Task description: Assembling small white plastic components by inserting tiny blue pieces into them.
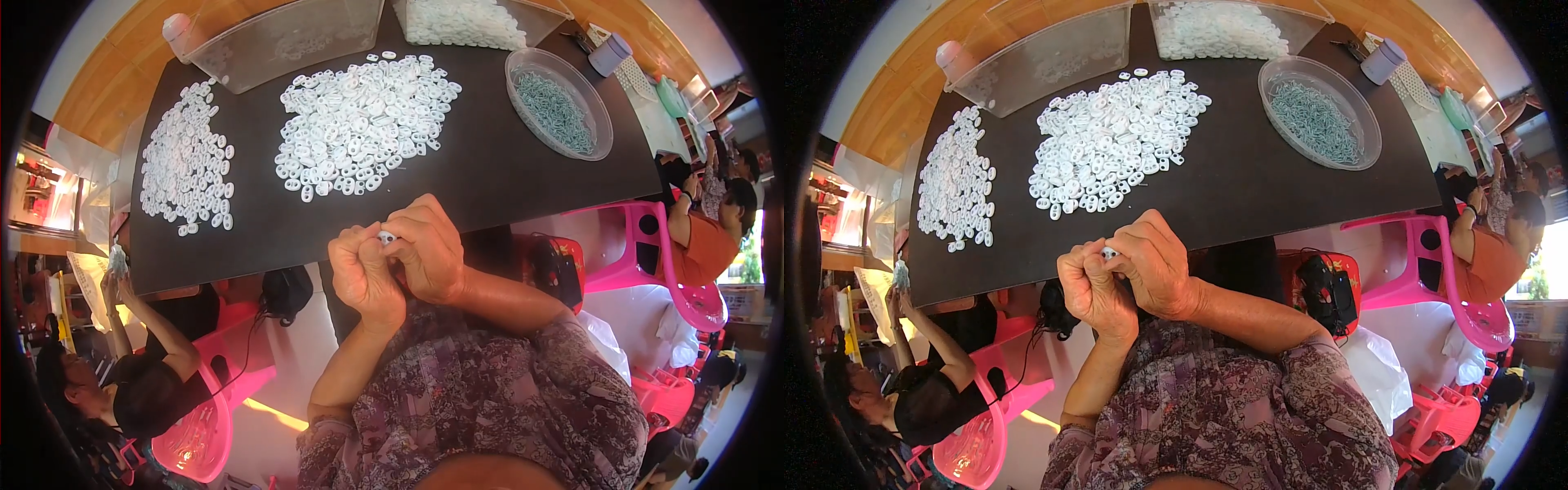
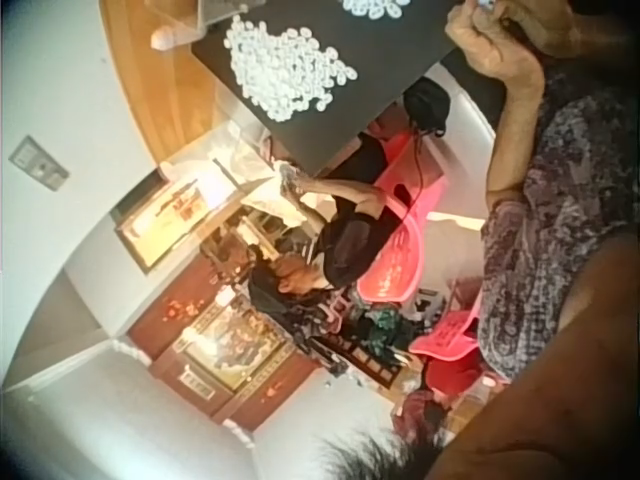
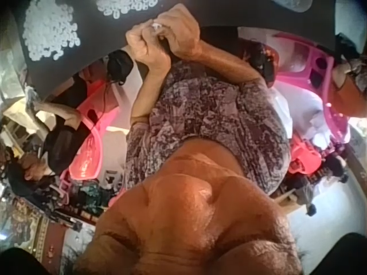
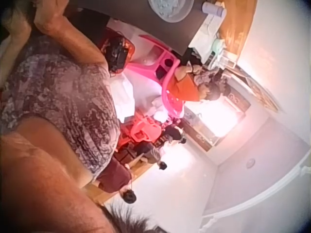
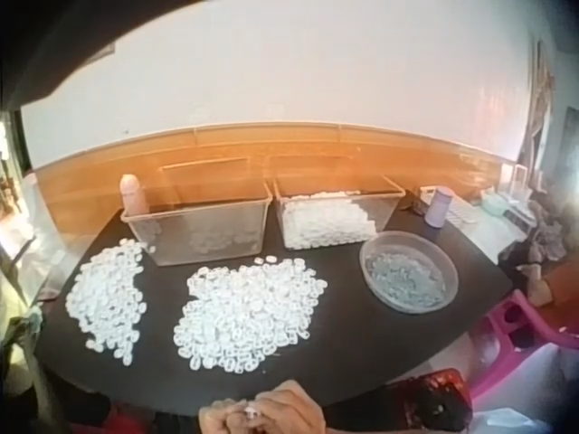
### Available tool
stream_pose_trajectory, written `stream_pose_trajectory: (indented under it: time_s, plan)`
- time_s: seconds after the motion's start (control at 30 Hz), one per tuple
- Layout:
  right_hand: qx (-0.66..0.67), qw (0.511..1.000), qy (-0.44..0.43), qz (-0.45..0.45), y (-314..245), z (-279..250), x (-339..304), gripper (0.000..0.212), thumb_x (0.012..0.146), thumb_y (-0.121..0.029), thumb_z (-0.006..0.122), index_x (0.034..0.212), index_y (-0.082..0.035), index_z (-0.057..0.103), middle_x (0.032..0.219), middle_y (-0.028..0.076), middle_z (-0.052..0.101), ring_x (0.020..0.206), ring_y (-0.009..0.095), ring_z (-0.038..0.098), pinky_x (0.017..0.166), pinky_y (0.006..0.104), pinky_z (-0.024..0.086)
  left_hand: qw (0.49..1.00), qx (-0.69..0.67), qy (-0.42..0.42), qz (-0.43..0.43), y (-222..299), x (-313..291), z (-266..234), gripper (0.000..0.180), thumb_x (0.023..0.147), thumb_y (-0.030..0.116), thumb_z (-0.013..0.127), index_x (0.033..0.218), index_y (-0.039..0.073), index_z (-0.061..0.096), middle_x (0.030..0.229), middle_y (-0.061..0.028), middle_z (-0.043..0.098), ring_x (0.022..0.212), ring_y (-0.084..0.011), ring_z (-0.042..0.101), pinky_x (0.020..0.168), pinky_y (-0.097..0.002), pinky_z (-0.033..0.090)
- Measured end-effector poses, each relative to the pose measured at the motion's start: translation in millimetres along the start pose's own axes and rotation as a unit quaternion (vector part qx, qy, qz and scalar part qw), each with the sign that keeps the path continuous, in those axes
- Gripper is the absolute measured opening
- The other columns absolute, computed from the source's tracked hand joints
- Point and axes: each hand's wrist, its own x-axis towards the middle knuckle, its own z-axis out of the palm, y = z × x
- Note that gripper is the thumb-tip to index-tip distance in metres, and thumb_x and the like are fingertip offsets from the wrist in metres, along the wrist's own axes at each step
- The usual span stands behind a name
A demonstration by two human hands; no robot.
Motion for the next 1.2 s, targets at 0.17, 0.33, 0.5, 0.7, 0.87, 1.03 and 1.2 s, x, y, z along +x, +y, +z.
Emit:
stream_pose_trajectory:
  time_s: [0.17, 0.33, 0.5, 0.7, 0.87, 1.03, 1.2]
  plan:
    - [-0.016, 1.000, 0.011, 0.010, 0.2, -1.9, 4.8, 0.020, 0.076, -0.002, 0.064, 0.094, 0.004, 0.056, 0.083, 0.014, 0.059, 0.067, 0.026, 0.054, 0.058, 0.0333, 0.043, 0.999, 0.045, 0.005, 0.027, 7.4, 6.2, 8.7, 0.014, 0.095, 0.010, 0.047, 0.098, -0.002, 0.054, 0.082, -0.0004, 0.046, 0.071, -0.0066, 0.042, 0.063, -0.0202, 0.039]
    - [-0.002, 0.997, 0.004, 0.071, 0.8, -5.5, 5.5, 0.026, 0.069, 0.000, 0.069, 0.092, -0.001, 0.058, 0.084, 0.010, 0.058, 0.070, 0.027, 0.052, 0.060, 0.0331, 0.044, 0.997, 0.052, 0.014, -0.048, 14.7, 7.6, 8.2, 0.019, 0.094, 0.004, 0.042, 0.105, -0.003, 0.057, 0.090, -0.0057, 0.058, 0.079, -0.0097, 0.052, 0.073, -0.0244, 0.044]
    - [-0.065, 0.996, -0.045, 0.052, 12.7, -33.2, 11.6, 0.021, 0.066, 0.002, 0.067, 0.086, -0.002, 0.061, 0.082, 0.009, 0.059, 0.070, 0.025, 0.054, 0.059, 0.0330, 0.045, 0.986, 0.049, -0.095, -0.127, 14.6, 7.7, 6.1, 0.026, 0.095, 0.009, 0.046, 0.117, -0.003, 0.051, 0.086, -0.0055, 0.061, 0.072, -0.0086, 0.053, 0.066, -0.0223, 0.046]
    - [-0.112, 0.985, 0.032, 0.124, 68.6, -78.6, 78.4, 0.010, 0.076, -0.010, 0.063, 0.080, -0.001, 0.061, 0.078, 0.015, 0.059, 0.072, 0.031, 0.054, 0.066, 0.0381, 0.044, 0.980, 0.158, -0.088, -0.086, 4.1, 20.1, -9.1, 0.024, 0.092, 0.011, 0.052, 0.113, -0.002, 0.054, 0.087, -0.0065, 0.063, 0.069, -0.0077, 0.055, 0.060, -0.0201, 0.043]
    - [-0.282, 0.953, 0.060, 0.097, 159.8, -124.7, 195.9, 0.023, 0.074, -0.018, 0.063, 0.091, -0.003, 0.063, 0.086, 0.020, 0.060, 0.085, 0.034, 0.056, 0.073, 0.0430, 0.044, 0.946, 0.310, -0.086, 0.041, -6.2, 51.1, -18.1, 0.014, 0.086, 0.004, 0.059, 0.097, -0.004, 0.062, 0.079, -0.0047, 0.060, 0.065, -0.0081, 0.053, 0.059, -0.0195, 0.043]
    - [-0.454, 0.886, -0.078, 0.059, 170.4, -115.6, 186.7, 0.015, 0.076, -0.013, 0.056, 0.082, -0.001, 0.064, 0.077, 0.016, 0.061, 0.076, 0.033, 0.058, 0.068, 0.0421, 0.044, 0.933, 0.336, -0.109, 0.071, -5.9, 61.3, -9.8, 0.012, 0.080, -0.002, 0.063, 0.092, 0.000, 0.064, 0.074, -0.0044, 0.056, 0.067, -0.0102, 0.051, 0.061, -0.0225, 0.042]
    - [-0.165, 0.968, -0.170, -0.084, 115.3, -62.9, 80.0, 0.008, 0.073, -0.006, 0.060, 0.080, -0.006, 0.065, 0.077, 0.009, 0.061, 0.073, 0.027, 0.057, 0.068, 0.0357, 0.044, 0.910, 0.379, -0.119, 0.114, -9.1, 58.2, -4.5, 0.019, 0.073, -0.003, 0.066, 0.087, 0.008, 0.065, 0.070, -0.0090, 0.055, 0.063, -0.0238, 0.055, 0.057, -0.0325, 0.044]
